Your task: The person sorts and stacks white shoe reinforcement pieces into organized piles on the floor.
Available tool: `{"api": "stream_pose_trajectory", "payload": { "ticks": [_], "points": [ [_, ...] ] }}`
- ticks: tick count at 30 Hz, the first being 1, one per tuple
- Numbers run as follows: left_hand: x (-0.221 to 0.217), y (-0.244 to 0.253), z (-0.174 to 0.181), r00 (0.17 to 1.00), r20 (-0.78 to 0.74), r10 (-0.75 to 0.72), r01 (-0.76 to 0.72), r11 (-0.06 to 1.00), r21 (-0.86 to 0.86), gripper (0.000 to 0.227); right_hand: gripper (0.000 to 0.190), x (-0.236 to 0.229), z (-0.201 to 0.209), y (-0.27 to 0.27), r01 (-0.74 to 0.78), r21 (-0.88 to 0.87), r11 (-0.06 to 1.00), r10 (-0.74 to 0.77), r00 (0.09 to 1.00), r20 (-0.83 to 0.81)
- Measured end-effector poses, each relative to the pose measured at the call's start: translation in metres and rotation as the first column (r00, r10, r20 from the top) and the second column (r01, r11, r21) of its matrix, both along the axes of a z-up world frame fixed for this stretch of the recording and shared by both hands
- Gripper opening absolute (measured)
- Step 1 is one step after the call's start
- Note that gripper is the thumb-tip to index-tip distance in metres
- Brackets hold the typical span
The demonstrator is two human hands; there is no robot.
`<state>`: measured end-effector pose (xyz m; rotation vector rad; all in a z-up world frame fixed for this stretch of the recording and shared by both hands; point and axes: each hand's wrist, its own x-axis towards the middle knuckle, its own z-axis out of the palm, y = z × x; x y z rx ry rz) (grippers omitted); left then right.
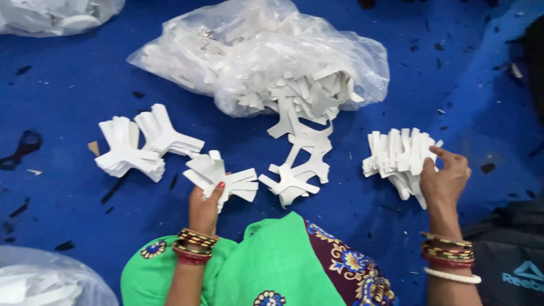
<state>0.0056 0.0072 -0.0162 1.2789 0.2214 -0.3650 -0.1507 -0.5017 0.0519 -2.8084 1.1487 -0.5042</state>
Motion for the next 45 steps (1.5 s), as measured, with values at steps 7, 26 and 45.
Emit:
{"api": "stream_pose_trajectory", "payload": {
  "ticks": [7, 26, 45],
  "points": [
    [0.000, 0.000, 0.017, 1.000, 0.003, -0.013, 0.012, 1.000, 0.019, 0.034, 0.022, 0.081, 0.033, 0.150, -0.337, 0.500, 0.798, 0.227, 0.936, 0.268],
    [0.001, 0.000, 0.028, 1.000, 0.023, -0.011, 0.010, 0.999, 0.047, 0.032, 0.029, 0.185, 0.004, 0.181, -0.308, 0.572, 0.760, 0.406, 0.913, -0.047],
    [0.000, 0.001, 0.005, 0.999, 0.007, -0.034, 0.034, 0.999, -0.042, 0.032, 0.039, 0.059, 0.032, 0.142, -0.367, 0.926, 0.095, -0.294, 0.878, 0.378]
  ]
}}
